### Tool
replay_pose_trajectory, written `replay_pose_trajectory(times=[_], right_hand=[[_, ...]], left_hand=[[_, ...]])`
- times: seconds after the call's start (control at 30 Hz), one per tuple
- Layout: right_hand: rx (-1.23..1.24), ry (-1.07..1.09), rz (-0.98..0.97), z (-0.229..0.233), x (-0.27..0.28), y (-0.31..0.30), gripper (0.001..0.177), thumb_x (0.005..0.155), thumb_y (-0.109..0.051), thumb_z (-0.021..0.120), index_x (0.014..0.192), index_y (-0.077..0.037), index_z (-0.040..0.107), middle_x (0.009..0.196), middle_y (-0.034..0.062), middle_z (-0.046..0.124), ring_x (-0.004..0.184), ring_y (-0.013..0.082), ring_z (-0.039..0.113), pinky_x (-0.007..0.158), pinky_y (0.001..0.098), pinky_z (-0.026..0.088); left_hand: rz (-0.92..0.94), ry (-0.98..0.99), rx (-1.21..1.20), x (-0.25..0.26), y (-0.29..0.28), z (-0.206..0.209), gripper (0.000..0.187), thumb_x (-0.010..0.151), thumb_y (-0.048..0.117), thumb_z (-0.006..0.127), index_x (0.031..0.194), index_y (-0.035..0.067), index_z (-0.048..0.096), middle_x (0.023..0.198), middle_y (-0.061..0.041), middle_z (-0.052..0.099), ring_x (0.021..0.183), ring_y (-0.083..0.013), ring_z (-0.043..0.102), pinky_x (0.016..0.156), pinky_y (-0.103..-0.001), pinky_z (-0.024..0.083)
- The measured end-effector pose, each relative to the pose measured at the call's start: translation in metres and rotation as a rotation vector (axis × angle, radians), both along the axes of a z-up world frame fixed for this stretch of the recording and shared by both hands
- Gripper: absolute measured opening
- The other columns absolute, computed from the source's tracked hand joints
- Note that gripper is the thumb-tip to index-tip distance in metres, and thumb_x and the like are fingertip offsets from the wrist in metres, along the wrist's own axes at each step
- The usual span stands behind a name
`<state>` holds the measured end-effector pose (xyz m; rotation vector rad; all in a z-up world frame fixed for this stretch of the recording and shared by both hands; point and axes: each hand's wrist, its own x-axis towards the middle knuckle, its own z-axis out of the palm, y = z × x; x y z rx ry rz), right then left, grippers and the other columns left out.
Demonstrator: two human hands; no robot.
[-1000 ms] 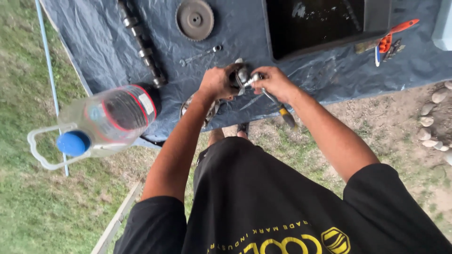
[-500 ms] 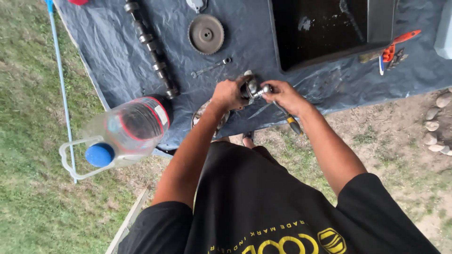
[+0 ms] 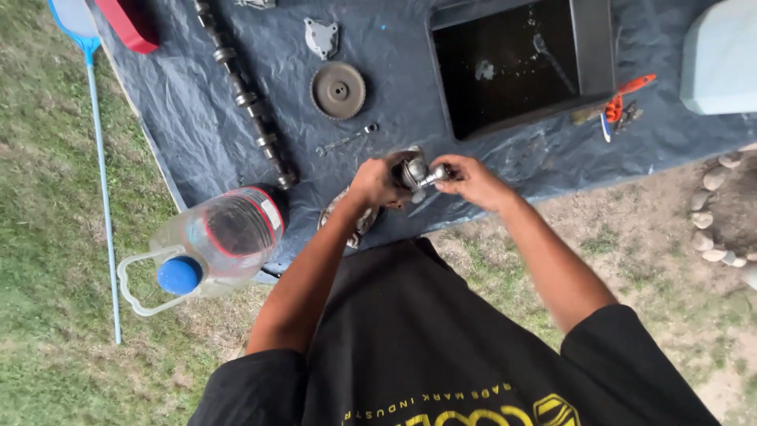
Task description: The person uses a ratchet wrench to loosen and remove bolts from a metallic engine component on a tarp-covered table. After removing the bolts, the person separates the component into two halves and places the parts on the table.
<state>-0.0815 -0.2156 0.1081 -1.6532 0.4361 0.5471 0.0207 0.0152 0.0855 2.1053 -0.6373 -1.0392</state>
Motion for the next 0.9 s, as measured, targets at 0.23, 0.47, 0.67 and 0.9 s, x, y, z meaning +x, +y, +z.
replay_pose_trajectory(times=[0.23,0.47,0.67,0.9], right_hand=[[-0.422,-0.112,0.390,0.108,0.013,-0.016,0.055,0.078,-0.045,0.088,0.127,-0.024,0.074,0.112,0.0005,0.079,0.070,0.0186,0.068,0.060,0.0313,0.054],[-0.008,-0.159,0.165,0.145,0.008,-0.030,0.034,0.098,-0.017,0.071,0.121,0.006,0.061,0.076,0.0206,0.068,0.054,0.0286,0.071,0.044,0.0400,0.060],[-0.136,-0.285,0.384,0.181,0.003,-0.048,0.051,0.087,-0.015,0.082,0.134,-0.003,0.066,0.098,0.0199,0.076,0.080,0.0251,0.071,0.069,0.0413,0.063],[0.153,-0.271,0.199,0.170,0.005,-0.063,0.027,0.097,-0.015,0.074,0.112,0.006,0.067,0.071,0.0244,0.067,0.054,0.0357,0.072,0.042,0.0472,0.063]], left_hand=[[0.097,0.065,-0.211,-0.017,-0.003,0.094,0.086,0.059,0.036,0.085,0.141,0.027,0.061,0.114,-0.017,0.076,0.112,-0.0443,0.068,0.100,-0.055,0.054],[0.170,-0.419,0.095,-0.032,-0.020,0.163,0.081,0.065,0.042,0.084,0.140,0.032,0.057,0.105,-0.005,0.074,0.090,-0.0358,0.076,0.079,-0.049,0.062],[0.180,0.078,-0.022,-0.045,-0.027,0.209,0.079,0.055,0.042,0.093,0.129,0.023,0.071,0.096,-0.015,0.078,0.094,-0.0364,0.074,0.084,-0.044,0.060],[0.416,-1.211,0.167,-0.112,-0.062,0.204,0.074,0.073,0.030,0.076,0.143,0.020,0.055,0.095,-0.004,0.067,0.067,-0.0298,0.074,0.057,-0.043,0.061]])
